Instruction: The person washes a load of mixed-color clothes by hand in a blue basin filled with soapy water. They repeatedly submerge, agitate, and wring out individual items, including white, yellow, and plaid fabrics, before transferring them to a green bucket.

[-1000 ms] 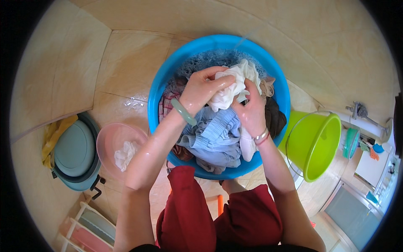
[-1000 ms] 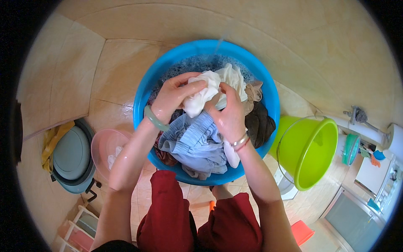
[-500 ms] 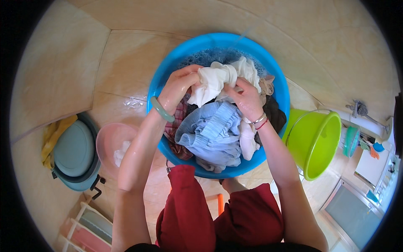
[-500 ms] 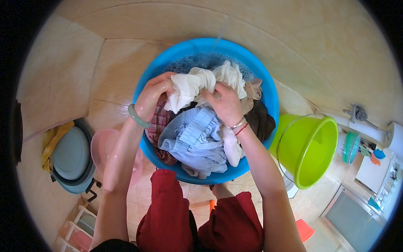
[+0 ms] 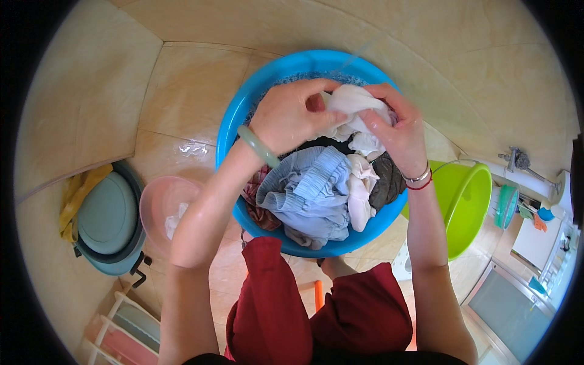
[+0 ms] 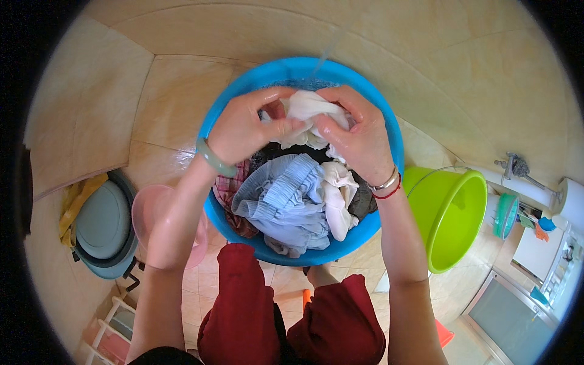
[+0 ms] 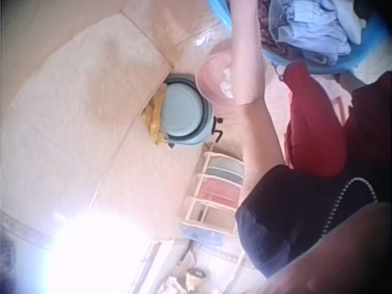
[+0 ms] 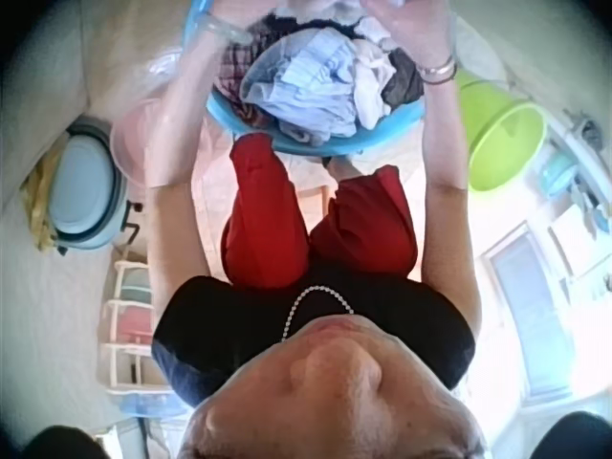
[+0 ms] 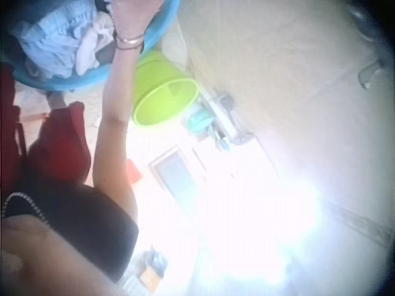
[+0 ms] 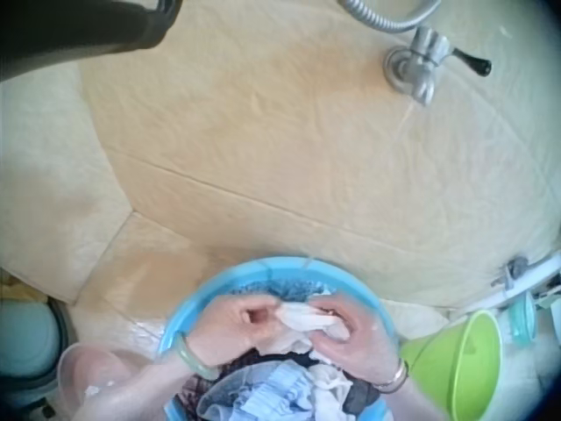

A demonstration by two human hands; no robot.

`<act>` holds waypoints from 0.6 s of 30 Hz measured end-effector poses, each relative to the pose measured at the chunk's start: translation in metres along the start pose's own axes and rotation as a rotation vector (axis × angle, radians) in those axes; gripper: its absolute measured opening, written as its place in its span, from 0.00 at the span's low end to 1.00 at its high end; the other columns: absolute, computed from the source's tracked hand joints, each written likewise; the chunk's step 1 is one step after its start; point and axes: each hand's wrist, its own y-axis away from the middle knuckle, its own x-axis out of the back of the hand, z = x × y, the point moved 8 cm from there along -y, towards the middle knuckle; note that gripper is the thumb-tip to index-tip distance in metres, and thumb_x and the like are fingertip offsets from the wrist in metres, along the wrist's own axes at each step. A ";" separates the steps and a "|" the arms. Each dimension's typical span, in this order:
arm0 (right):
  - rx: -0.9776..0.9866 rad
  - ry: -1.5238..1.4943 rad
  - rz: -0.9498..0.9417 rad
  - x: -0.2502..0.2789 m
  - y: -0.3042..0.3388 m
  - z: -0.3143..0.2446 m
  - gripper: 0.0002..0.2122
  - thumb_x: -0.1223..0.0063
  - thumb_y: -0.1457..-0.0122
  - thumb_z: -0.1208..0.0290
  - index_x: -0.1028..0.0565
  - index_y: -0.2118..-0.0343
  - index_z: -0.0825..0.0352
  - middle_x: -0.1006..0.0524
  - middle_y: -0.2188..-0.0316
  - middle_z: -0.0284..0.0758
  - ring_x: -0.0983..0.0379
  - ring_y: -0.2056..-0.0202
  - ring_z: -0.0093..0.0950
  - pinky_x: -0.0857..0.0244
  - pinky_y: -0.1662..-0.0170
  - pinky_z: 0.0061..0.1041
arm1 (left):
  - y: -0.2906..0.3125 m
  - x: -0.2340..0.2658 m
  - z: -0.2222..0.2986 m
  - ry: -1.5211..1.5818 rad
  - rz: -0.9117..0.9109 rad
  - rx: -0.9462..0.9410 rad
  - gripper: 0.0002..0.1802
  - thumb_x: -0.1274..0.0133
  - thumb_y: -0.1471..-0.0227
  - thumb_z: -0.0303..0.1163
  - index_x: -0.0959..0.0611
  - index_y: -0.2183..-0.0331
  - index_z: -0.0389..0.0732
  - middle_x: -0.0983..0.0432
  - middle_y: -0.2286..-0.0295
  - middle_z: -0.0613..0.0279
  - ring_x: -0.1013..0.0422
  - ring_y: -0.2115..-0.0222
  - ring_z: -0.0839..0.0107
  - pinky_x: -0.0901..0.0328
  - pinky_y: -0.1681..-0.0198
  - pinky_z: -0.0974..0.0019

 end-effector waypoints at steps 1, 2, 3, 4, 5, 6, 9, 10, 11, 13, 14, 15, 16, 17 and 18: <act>0.058 0.140 -0.001 -0.003 0.001 -0.001 0.13 0.43 0.51 0.73 0.26 0.60 0.68 0.24 0.68 0.33 0.27 0.66 0.24 0.33 0.62 0.21 | -0.003 -0.008 -0.012 0.171 -0.159 0.145 0.23 0.37 0.57 0.28 0.22 0.56 0.40 0.27 0.63 0.64 0.31 0.64 0.74 0.36 0.58 0.72; 0.115 0.286 0.001 -0.004 0.002 -0.001 0.14 0.42 0.52 0.73 0.26 0.61 0.68 0.24 0.68 0.34 0.26 0.65 0.26 0.33 0.62 0.22 | -0.006 0.005 -0.017 0.441 0.025 0.140 0.12 0.37 0.57 0.33 0.18 0.67 0.41 0.27 0.69 0.65 0.34 0.71 0.78 0.38 0.66 0.73; 0.108 0.444 0.002 -0.003 0.005 0.009 0.14 0.42 0.53 0.74 0.26 0.62 0.67 0.24 0.68 0.35 0.26 0.66 0.28 0.32 0.62 0.23 | -0.008 0.013 -0.014 0.418 0.114 0.007 0.12 0.37 0.57 0.33 0.18 0.67 0.41 0.27 0.71 0.67 0.34 0.72 0.78 0.38 0.67 0.74; 0.100 0.601 0.003 0.000 0.007 0.026 0.14 0.41 0.55 0.74 0.27 0.63 0.67 0.25 0.69 0.37 0.27 0.66 0.30 0.32 0.62 0.24 | -0.009 0.022 -0.011 0.394 0.204 -0.125 0.12 0.38 0.56 0.33 0.19 0.67 0.41 0.27 0.73 0.69 0.34 0.73 0.79 0.38 0.69 0.75; 0.090 0.755 0.001 0.004 0.010 0.045 0.15 0.40 0.56 0.74 0.27 0.63 0.66 0.25 0.69 0.38 0.27 0.66 0.32 0.32 0.61 0.25 | -0.006 0.030 -0.006 0.366 0.294 -0.253 0.12 0.38 0.55 0.32 0.20 0.67 0.41 0.27 0.75 0.71 0.34 0.74 0.80 0.39 0.70 0.75; 0.046 0.832 -0.027 0.012 0.016 0.069 0.12 0.41 0.53 0.75 0.28 0.64 0.66 0.25 0.70 0.35 0.27 0.68 0.28 0.32 0.63 0.25 | -0.006 0.024 -0.009 0.669 0.256 -0.073 0.10 0.40 0.52 0.32 0.21 0.67 0.41 0.29 0.75 0.73 0.35 0.74 0.83 0.39 0.70 0.76; -0.362 -0.023 -0.035 0.026 0.035 0.121 0.09 0.44 0.48 0.75 0.29 0.64 0.67 0.25 0.71 0.30 0.28 0.66 0.22 0.33 0.62 0.24 | -0.001 0.037 -0.030 0.753 0.257 0.071 0.10 0.42 0.50 0.33 0.22 0.66 0.41 0.29 0.76 0.73 0.35 0.75 0.84 0.39 0.71 0.77; -0.351 -0.157 0.006 0.031 0.038 0.124 0.06 0.47 0.45 0.76 0.30 0.65 0.67 0.26 0.67 0.28 0.31 0.61 0.19 0.35 0.56 0.23 | 0.003 0.036 -0.035 0.636 0.215 0.125 0.09 0.43 0.48 0.35 0.22 0.67 0.41 0.29 0.76 0.73 0.35 0.75 0.84 0.40 0.72 0.77; -0.315 -0.255 0.056 0.033 0.037 0.117 0.06 0.47 0.46 0.77 0.30 0.65 0.67 0.27 0.65 0.29 0.31 0.60 0.20 0.36 0.55 0.22 | 0.006 0.035 -0.045 0.597 0.215 0.199 0.09 0.44 0.47 0.36 0.22 0.67 0.42 0.28 0.75 0.73 0.35 0.75 0.84 0.41 0.73 0.78; -0.241 -0.448 0.160 0.038 0.033 0.102 0.07 0.47 0.47 0.78 0.30 0.65 0.66 0.27 0.61 0.31 0.32 0.57 0.21 0.38 0.52 0.21 | 0.014 0.027 -0.067 0.518 0.212 0.343 0.10 0.46 0.45 0.39 0.21 0.66 0.44 0.27 0.73 0.74 0.37 0.75 0.85 0.44 0.75 0.79; -0.197 -0.486 0.240 0.046 0.031 0.094 0.08 0.49 0.48 0.79 0.31 0.64 0.67 0.28 0.57 0.34 0.33 0.55 0.22 0.39 0.50 0.22 | 0.013 0.026 -0.066 0.479 0.227 0.288 0.11 0.46 0.45 0.40 0.20 0.65 0.43 0.28 0.74 0.74 0.37 0.76 0.85 0.44 0.76 0.79; -0.183 -0.512 0.249 0.048 0.029 0.085 0.09 0.49 0.48 0.80 0.32 0.64 0.67 0.28 0.56 0.35 0.33 0.55 0.23 0.39 0.50 0.23 | 0.012 0.027 -0.064 0.432 0.250 0.238 0.12 0.47 0.44 0.40 0.20 0.64 0.43 0.28 0.74 0.74 0.37 0.76 0.85 0.44 0.77 0.79; -0.169 -0.539 0.257 0.050 0.026 0.074 0.10 0.50 0.49 0.80 0.32 0.63 0.67 0.28 0.55 0.36 0.33 0.54 0.23 0.39 0.49 0.24 | 0.013 0.028 -0.060 0.385 0.272 0.187 0.13 0.47 0.44 0.41 0.19 0.63 0.42 0.28 0.75 0.74 0.37 0.77 0.85 0.44 0.78 0.79; -0.154 -0.557 0.270 0.054 0.026 0.068 0.11 0.50 0.49 0.80 0.32 0.62 0.67 0.28 0.54 0.37 0.33 0.54 0.23 0.39 0.49 0.24 | 0.010 0.025 -0.054 0.409 0.276 0.159 0.13 0.47 0.44 0.40 0.19 0.63 0.41 0.28 0.75 0.74 0.36 0.76 0.85 0.43 0.78 0.79; -0.081 -0.310 0.260 0.053 0.023 0.060 0.14 0.50 0.50 0.77 0.33 0.58 0.68 0.28 0.53 0.38 0.33 0.52 0.26 0.38 0.49 0.27 | 0.008 0.022 -0.045 0.432 0.281 0.131 0.13 0.46 0.45 0.39 0.19 0.63 0.40 0.27 0.75 0.74 0.35 0.76 0.85 0.41 0.77 0.78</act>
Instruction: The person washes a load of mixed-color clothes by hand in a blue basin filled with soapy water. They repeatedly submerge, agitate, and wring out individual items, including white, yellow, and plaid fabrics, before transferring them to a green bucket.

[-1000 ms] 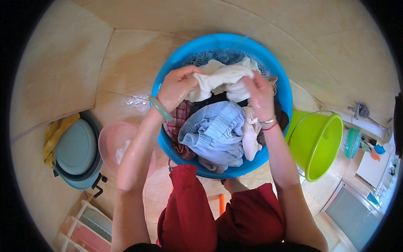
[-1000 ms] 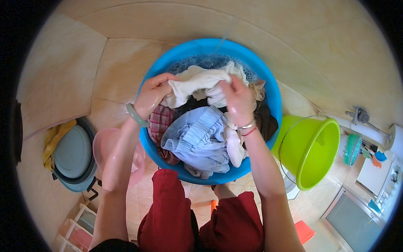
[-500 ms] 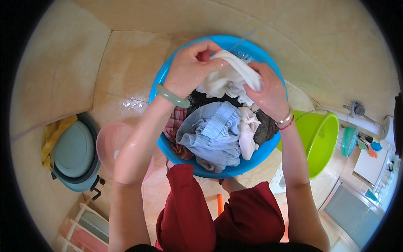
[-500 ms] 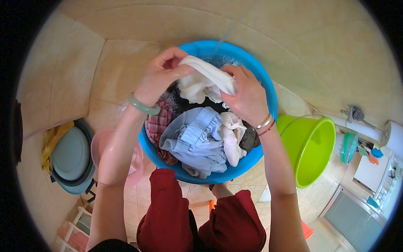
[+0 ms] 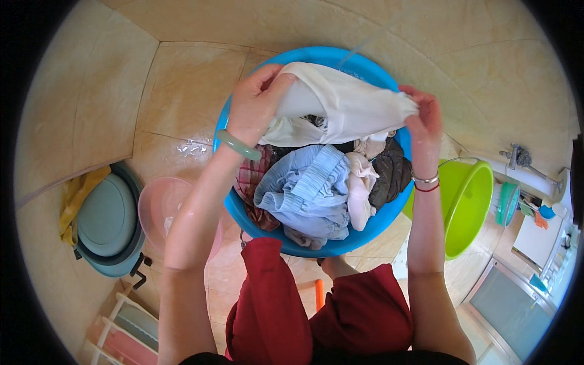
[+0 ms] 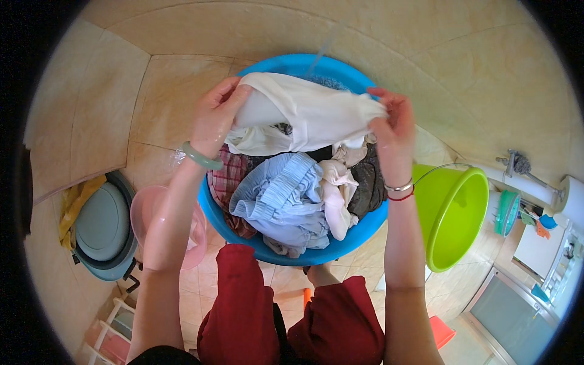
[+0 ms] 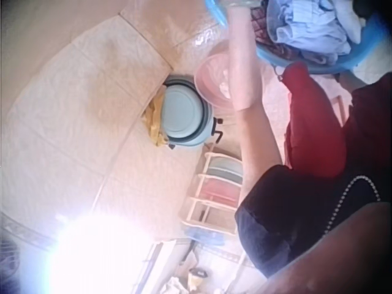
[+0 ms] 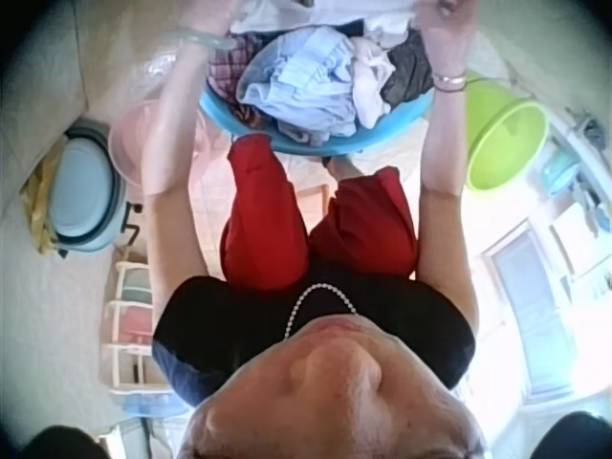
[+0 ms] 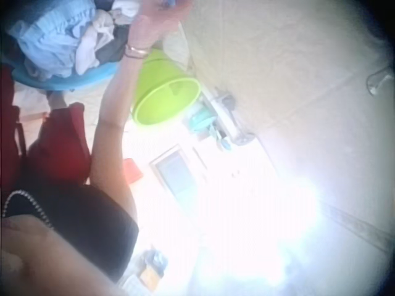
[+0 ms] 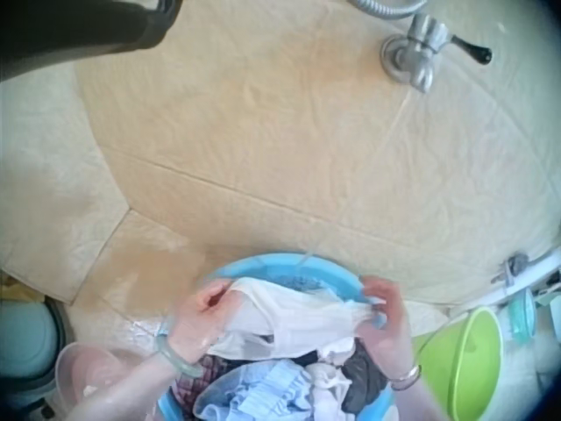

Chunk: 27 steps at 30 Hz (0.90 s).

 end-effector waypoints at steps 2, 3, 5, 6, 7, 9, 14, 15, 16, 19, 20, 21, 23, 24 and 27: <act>0.040 0.256 -0.026 -0.023 0.006 -0.013 0.16 0.50 0.50 0.77 0.33 0.56 0.68 0.28 0.52 0.39 0.32 0.53 0.27 0.37 0.51 0.26 | 0.004 -0.016 0.013 -0.032 -0.013 -0.097 0.11 0.44 0.47 0.35 0.18 0.64 0.39 0.26 0.75 0.70 0.33 0.75 0.81 0.38 0.75 0.74; 0.061 0.383 -0.036 -0.037 0.008 -0.018 0.17 0.50 0.50 0.76 0.33 0.55 0.68 0.28 0.52 0.39 0.31 0.53 0.28 0.36 0.51 0.26 | 0.007 -0.026 0.022 -0.092 -0.027 -0.172 0.10 0.43 0.49 0.33 0.18 0.65 0.39 0.25 0.75 0.66 0.31 0.75 0.76 0.36 0.73 0.72; 0.170 0.621 -0.117 -0.079 0.014 -0.014 0.18 0.50 0.50 0.77 0.32 0.54 0.67 0.27 0.55 0.41 0.29 0.56 0.28 0.34 0.55 0.26 | 0.016 -0.042 0.037 -0.241 -0.041 -0.319 0.09 0.41 0.53 0.29 0.18 0.66 0.39 0.24 0.74 0.62 0.28 0.75 0.71 0.34 0.71 0.69; 0.144 0.716 -0.134 -0.082 0.013 -0.004 0.17 0.50 0.50 0.77 0.32 0.54 0.67 0.26 0.57 0.42 0.28 0.58 0.29 0.33 0.56 0.26 | 0.020 -0.049 0.046 -0.323 -0.045 -0.395 0.10 0.40 0.55 0.27 0.17 0.66 0.39 0.24 0.74 0.62 0.28 0.75 0.70 0.34 0.71 0.69; 0.118 0.813 -0.154 -0.084 0.014 0.007 0.17 0.50 0.50 0.77 0.31 0.55 0.66 0.26 0.58 0.42 0.27 0.60 0.29 0.33 0.58 0.26 | 0.022 -0.055 0.052 -0.406 -0.049 -0.470 0.12 0.39 0.57 0.25 0.17 0.65 0.39 0.24 0.73 0.61 0.28 0.75 0.69 0.33 0.71 0.68; -0.086 0.922 -0.154 -0.071 0.008 0.040 0.15 0.49 0.50 0.77 0.30 0.57 0.65 0.24 0.63 0.43 0.25 0.65 0.29 0.32 0.63 0.26 | 0.022 -0.047 0.036 -0.652 -0.011 -0.577 0.18 0.39 0.61 0.23 0.18 0.62 0.43 0.25 0.69 0.58 0.29 0.69 0.59 0.33 0.67 0.65; -0.182 0.121 0.141 -0.006 0.002 0.063 0.11 0.51 0.47 0.81 0.29 0.60 0.66 0.26 0.74 0.32 0.32 0.74 0.20 0.36 0.71 0.21 | 0.014 -0.005 -0.063 -1.073 -0.020 -0.301 0.26 0.44 0.60 0.17 0.21 0.56 0.47 0.28 0.65 0.58 0.31 0.62 0.56 0.34 0.61 0.62; -0.182 0.092 0.172 0.000 -0.002 0.070 0.11 0.50 0.47 0.79 0.29 0.59 0.66 0.26 0.74 0.33 0.32 0.75 0.19 0.36 0.71 0.21 | 0.012 -0.007 -0.059 -0.893 0.024 -0.273 0.26 0.45 0.60 0.16 0.21 0.56 0.48 0.28 0.65 0.57 0.31 0.62 0.56 0.34 0.60 0.62; -0.096 0.277 0.173 0.001 -0.007 0.078 0.14 0.49 0.46 0.77 0.29 0.56 0.64 0.25 0.72 0.35 0.30 0.73 0.21 0.35 0.70 0.22 | 0.009 -0.013 -0.056 -0.713 0.067 -0.242 0.27 0.46 0.60 0.16 0.20 0.56 0.49 0.28 0.65 0.57 0.31 0.62 0.56 0.34 0.59 0.62; 0.240 0.912 0.070 -0.058 -0.003 0.055 0.20 0.45 0.45 0.62 0.30 0.48 0.55 0.28 0.59 0.39 0.27 0.64 0.38 0.31 0.66 0.36 | 0.001 -0.021 -0.054 -0.493 0.163 -0.183 0.31 0.48 0.58 0.15 0.22 0.52 0.55 0.31 0.60 0.54 0.30 0.60 0.56 0.34 0.56 0.62; 0.182 0.900 -0.029 -0.077 -0.003 0.060 0.20 0.46 0.45 0.57 0.29 0.49 0.51 0.30 0.57 0.38 0.27 0.63 0.39 0.30 0.67 0.36 | 0.003 -0.030 -0.054 -0.503 0.169 -0.218 0.32 0.47 0.57 0.16 0.23 0.51 0.56 0.31 0.58 0.53 0.31 0.58 0.55 0.35 0.55 0.62; 0.219 0.988 -0.066 -0.086 -0.002 0.066 0.19 0.46 0.45 0.57 0.29 0.49 0.50 0.30 0.57 0.38 0.28 0.62 0.40 0.29 0.67 0.36 | 0.004 -0.039 -0.055 -0.508 0.169 -0.256 0.32 0.47 0.56 0.17 0.23 0.50 0.57 0.32 0.56 0.52 0.31 0.57 0.55 0.35 0.53 0.61; 0.291 1.165 -0.145 -0.102 0.003 0.090 0.18 0.46 0.45 0.56 0.28 0.50 0.47 0.29 0.57 0.37 0.29 0.60 0.41 0.29 0.67 0.36 | 0.008 -0.060 -0.065 -0.888 0.048 -0.403 0.33 0.47 0.54 0.22 0.27 0.46 0.62 0.37 0.47 0.54 0.37 0.51 0.52 0.39 0.49 0.50; 0.301 1.164 -0.154 -0.103 0.003 0.098 0.17 0.47 0.45 0.55 0.27 0.52 0.48 0.30 0.58 0.37 0.30 0.60 0.41 0.28 0.68 0.36 | 0.007 -0.065 -0.079 -1.006 -0.016 -0.352 0.34 0.48 0.54 0.23 0.28 0.46 0.63 0.38 0.46 0.55 0.39 0.49 0.51 0.41 0.48 0.47; 0.315 1.195 -0.176 -0.112 -0.002 0.117 0.15 0.47 0.45 0.56 0.26 0.54 0.49 0.31 0.57 0.37 0.30 0.60 0.40 0.29 0.67 0.37 | 0.006 -0.068 -0.117 -1.193 -0.143 -0.258 0.33 0.50 0.52 0.27 0.31 0.44 0.62 0.42 0.43 0.58 0.42 0.47 0.50 0.42 0.48 0.41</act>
